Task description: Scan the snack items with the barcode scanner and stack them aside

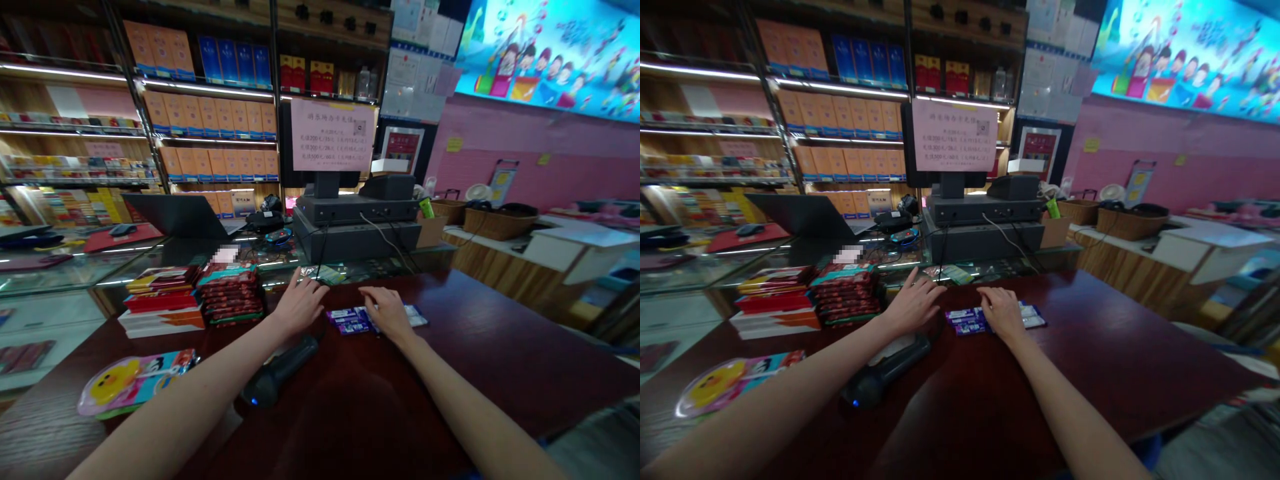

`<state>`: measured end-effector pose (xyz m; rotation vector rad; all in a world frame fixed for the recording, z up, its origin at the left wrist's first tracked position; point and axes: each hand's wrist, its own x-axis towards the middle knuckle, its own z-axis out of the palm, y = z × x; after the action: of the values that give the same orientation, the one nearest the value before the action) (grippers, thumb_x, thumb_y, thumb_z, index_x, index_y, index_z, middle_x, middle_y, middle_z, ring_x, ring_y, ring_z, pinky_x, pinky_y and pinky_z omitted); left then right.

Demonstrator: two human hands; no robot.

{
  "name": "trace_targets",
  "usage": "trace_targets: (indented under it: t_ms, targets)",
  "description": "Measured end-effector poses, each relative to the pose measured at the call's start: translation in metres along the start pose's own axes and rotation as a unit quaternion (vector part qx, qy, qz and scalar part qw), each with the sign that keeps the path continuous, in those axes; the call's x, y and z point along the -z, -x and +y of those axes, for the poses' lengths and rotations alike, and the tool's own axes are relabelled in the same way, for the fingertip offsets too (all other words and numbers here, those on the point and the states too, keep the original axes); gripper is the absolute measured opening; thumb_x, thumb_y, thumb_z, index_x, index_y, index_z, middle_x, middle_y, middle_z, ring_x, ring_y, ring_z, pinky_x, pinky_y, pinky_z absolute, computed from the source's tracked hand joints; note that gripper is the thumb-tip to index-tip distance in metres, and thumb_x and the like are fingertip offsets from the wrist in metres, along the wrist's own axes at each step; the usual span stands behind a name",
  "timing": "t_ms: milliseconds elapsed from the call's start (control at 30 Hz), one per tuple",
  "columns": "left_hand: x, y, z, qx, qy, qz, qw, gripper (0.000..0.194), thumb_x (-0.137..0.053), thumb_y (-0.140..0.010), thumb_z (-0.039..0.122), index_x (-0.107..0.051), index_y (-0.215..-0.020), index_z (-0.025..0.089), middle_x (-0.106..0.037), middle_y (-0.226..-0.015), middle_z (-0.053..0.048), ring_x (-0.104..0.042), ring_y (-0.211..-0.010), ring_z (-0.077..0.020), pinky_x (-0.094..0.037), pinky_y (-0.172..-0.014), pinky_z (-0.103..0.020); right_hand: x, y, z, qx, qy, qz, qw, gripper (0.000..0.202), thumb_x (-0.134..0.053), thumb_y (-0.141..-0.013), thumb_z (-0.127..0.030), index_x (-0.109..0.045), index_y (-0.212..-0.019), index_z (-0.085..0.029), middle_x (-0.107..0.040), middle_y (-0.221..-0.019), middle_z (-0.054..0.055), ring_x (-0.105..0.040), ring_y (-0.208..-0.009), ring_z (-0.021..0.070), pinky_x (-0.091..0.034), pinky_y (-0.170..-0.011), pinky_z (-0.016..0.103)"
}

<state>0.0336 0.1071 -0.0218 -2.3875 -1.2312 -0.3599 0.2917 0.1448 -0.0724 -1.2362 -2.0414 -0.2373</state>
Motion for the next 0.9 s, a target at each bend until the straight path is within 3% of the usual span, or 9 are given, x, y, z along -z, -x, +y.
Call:
trace_targets:
  t_ms: [233,500,700,900]
  targets:
    - [-0.018,-0.013,0.011,-0.02,0.001,-0.046,0.999,0.027,-0.06,-0.089,0.033,-0.065,-0.113,0.022,-0.069,-0.101,-0.008,-0.058,-0.109,-0.0264,-0.014,-0.119,-0.056,0.001,0.002,0.006,-0.012,-0.01,-0.071,0.997,0.026,-0.049,-0.089,-0.016,-0.072,-0.099,-0.023,-0.076,-0.102,0.005,-0.065,-0.099,0.0224,-0.04,-0.091,0.04]
    - [-0.033,-0.021,0.018,0.005,0.031,-0.117,0.993,0.024,-0.058,-0.089,0.033,-0.072,-0.1,0.018,-0.068,-0.108,-0.012,-0.055,-0.113,-0.0296,-0.024,-0.115,-0.056,-0.009,0.001,0.001,-0.014,0.003,-0.154,0.988,0.027,-0.051,-0.088,-0.019,-0.077,-0.093,-0.026,-0.072,-0.114,0.005,-0.058,-0.111,0.0238,-0.039,-0.094,0.043]
    - [-0.035,-0.028,0.022,0.036,0.054,-0.139,0.988,0.022,-0.059,-0.085,0.031,-0.074,-0.096,0.019,-0.069,-0.108,-0.014,-0.055,-0.113,-0.0321,-0.028,-0.111,-0.057,-0.014,0.003,0.001,-0.027,-0.005,-0.161,0.986,0.028,-0.05,-0.088,-0.021,-0.077,-0.094,-0.027,-0.071,-0.118,0.005,-0.058,-0.114,0.0247,-0.04,-0.097,0.045]
    - [-0.038,-0.033,0.027,0.042,0.058,-0.137,0.988,0.02,-0.058,-0.086,0.028,-0.074,-0.093,0.017,-0.07,-0.108,-0.014,-0.058,-0.111,-0.0305,-0.034,-0.108,-0.051,-0.016,0.006,0.002,-0.033,-0.012,-0.147,0.989,0.03,-0.048,-0.089,-0.022,-0.078,-0.093,-0.028,-0.072,-0.116,0.005,-0.06,-0.112,0.0235,-0.042,-0.097,0.045]
